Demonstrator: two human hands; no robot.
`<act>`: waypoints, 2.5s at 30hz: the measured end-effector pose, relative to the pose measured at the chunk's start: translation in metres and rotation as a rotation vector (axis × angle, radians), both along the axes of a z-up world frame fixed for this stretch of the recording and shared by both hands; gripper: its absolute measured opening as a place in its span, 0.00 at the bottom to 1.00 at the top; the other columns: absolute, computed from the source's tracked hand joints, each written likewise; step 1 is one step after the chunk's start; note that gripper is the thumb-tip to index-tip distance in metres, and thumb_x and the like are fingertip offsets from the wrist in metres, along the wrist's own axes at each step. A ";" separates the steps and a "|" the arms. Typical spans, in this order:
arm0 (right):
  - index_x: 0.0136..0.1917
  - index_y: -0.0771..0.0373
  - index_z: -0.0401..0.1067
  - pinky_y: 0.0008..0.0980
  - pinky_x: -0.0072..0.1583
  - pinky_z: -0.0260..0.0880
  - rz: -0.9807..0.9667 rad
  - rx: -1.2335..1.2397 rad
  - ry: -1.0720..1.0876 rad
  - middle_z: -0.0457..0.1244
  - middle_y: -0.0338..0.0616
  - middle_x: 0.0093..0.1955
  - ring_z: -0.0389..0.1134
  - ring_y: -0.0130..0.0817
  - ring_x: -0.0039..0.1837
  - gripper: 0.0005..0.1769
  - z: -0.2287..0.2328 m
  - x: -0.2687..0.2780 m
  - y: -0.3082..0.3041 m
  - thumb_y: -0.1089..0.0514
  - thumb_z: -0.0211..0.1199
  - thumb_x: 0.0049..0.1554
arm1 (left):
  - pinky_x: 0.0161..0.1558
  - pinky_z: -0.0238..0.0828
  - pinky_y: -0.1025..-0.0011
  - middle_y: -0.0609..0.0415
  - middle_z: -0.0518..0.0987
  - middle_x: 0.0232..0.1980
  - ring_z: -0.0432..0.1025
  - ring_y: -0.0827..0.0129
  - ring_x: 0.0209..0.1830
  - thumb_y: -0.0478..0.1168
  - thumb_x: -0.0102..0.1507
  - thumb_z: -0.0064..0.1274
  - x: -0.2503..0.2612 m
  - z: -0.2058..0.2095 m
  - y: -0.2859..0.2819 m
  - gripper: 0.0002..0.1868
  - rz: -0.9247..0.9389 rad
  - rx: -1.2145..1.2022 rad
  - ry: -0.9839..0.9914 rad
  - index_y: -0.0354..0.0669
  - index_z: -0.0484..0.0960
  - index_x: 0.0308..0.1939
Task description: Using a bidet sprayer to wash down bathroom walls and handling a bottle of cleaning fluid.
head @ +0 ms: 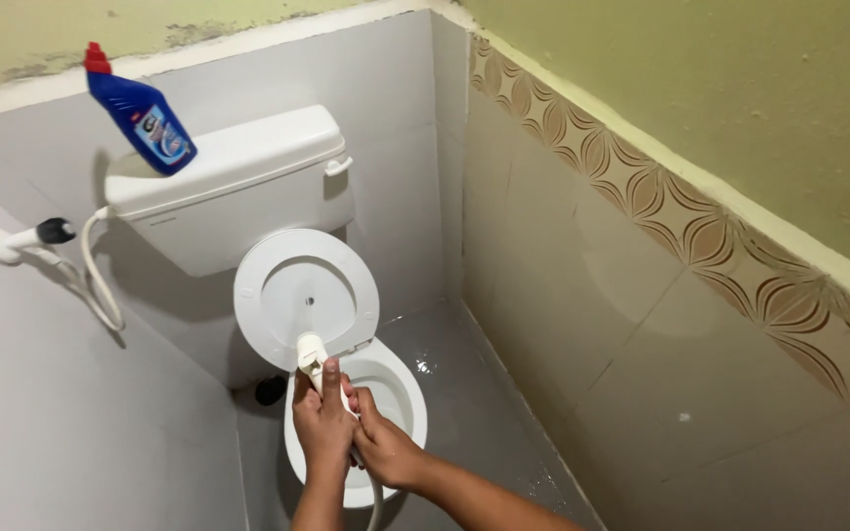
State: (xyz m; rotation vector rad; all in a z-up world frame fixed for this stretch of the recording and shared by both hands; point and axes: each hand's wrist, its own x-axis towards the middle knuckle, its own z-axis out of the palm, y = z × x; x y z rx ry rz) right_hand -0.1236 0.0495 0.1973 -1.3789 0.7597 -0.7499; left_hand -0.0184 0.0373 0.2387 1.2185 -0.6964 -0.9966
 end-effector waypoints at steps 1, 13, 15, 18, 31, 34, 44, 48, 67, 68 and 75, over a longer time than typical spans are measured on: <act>0.73 0.60 0.45 0.34 0.46 0.69 0.018 -0.031 -0.007 0.62 0.49 0.51 0.65 0.31 0.43 0.20 0.006 0.000 0.003 0.59 0.40 0.71 | 0.23 0.60 0.75 0.58 0.69 0.24 0.62 0.77 0.20 0.52 0.67 0.52 0.002 -0.001 0.004 0.18 0.006 -0.028 -0.024 0.40 0.73 0.45; 0.67 0.66 0.43 0.36 0.40 0.66 0.219 -0.053 0.102 0.62 0.48 0.36 0.64 0.35 0.35 0.16 0.005 0.053 0.025 0.55 0.38 0.72 | 0.25 0.61 0.73 0.56 0.69 0.26 0.64 0.74 0.21 0.55 0.69 0.50 0.069 -0.015 0.035 0.22 0.078 0.103 -0.013 0.38 0.70 0.43; 0.66 0.66 0.43 0.37 0.40 0.66 0.196 -0.003 0.106 0.62 0.46 0.34 0.64 0.35 0.34 0.16 0.000 0.061 0.018 0.53 0.38 0.72 | 0.24 0.60 0.72 0.55 0.70 0.26 0.64 0.73 0.21 0.56 0.70 0.51 0.076 -0.016 0.029 0.24 0.032 0.159 -0.017 0.35 0.70 0.42; 0.65 0.68 0.45 0.37 0.39 0.66 0.206 0.130 0.122 0.62 0.48 0.36 0.63 0.35 0.33 0.19 0.002 0.066 0.008 0.50 0.37 0.73 | 0.24 0.62 0.71 0.56 0.69 0.25 0.63 0.72 0.20 0.58 0.67 0.47 0.082 -0.010 0.017 0.23 0.003 0.198 -0.092 0.40 0.71 0.44; 0.69 0.62 0.44 0.34 0.43 0.69 -0.054 0.073 0.155 0.63 0.45 0.40 0.65 0.30 0.38 0.19 0.014 0.081 -0.016 0.50 0.37 0.71 | 0.24 0.64 0.72 0.56 0.72 0.24 0.67 0.75 0.20 0.62 0.67 0.45 0.092 -0.008 -0.035 0.28 -0.220 0.188 -0.255 0.37 0.73 0.35; 0.68 0.62 0.44 0.33 0.43 0.70 -0.129 0.170 0.212 0.63 0.45 0.38 0.65 0.31 0.37 0.18 -0.002 0.075 -0.017 0.52 0.38 0.71 | 0.25 0.65 0.72 0.57 0.72 0.25 0.66 0.75 0.21 0.61 0.66 0.47 0.083 -0.031 -0.045 0.25 -0.309 0.214 -0.140 0.41 0.73 0.40; 0.66 0.63 0.48 0.37 0.42 0.71 -0.315 0.144 0.311 0.64 0.44 0.41 0.67 0.33 0.38 0.15 -0.022 0.055 -0.034 0.54 0.41 0.69 | 0.26 0.65 0.74 0.59 0.70 0.25 0.65 0.76 0.21 0.59 0.67 0.47 0.057 -0.030 -0.060 0.22 -0.412 0.086 0.003 0.41 0.72 0.42; 0.68 0.64 0.49 0.39 0.49 0.71 -0.319 -0.327 0.321 0.63 0.47 0.56 0.69 0.34 0.50 0.15 -0.027 0.062 -0.045 0.58 0.45 0.71 | 0.26 0.64 0.72 0.58 0.70 0.25 0.65 0.74 0.21 0.57 0.69 0.47 0.065 -0.026 -0.062 0.23 -0.354 0.065 0.012 0.38 0.69 0.40; 0.70 0.63 0.45 0.38 0.45 0.70 -0.202 0.066 0.312 0.65 0.53 0.45 0.66 0.35 0.41 0.20 0.012 0.100 -0.053 0.54 0.38 0.69 | 0.26 0.64 0.74 0.58 0.72 0.26 0.65 0.76 0.22 0.57 0.69 0.46 0.102 -0.023 -0.070 0.23 -0.275 0.037 -0.134 0.38 0.72 0.41; 0.72 0.62 0.44 0.37 0.46 0.71 -0.190 0.060 0.306 0.65 0.51 0.46 0.67 0.34 0.42 0.22 0.017 0.099 -0.053 0.55 0.38 0.68 | 0.26 0.64 0.73 0.58 0.73 0.26 0.66 0.76 0.22 0.57 0.69 0.47 0.100 -0.022 -0.068 0.23 -0.230 0.026 -0.122 0.38 0.72 0.42; 0.74 0.62 0.44 0.37 0.44 0.68 -0.084 -0.015 0.336 0.64 0.50 0.43 0.66 0.35 0.40 0.23 0.001 0.109 -0.062 0.53 0.38 0.69 | 0.24 0.63 0.74 0.58 0.71 0.26 0.66 0.76 0.22 0.58 0.69 0.47 0.114 -0.020 -0.070 0.22 -0.129 -0.057 -0.075 0.40 0.70 0.46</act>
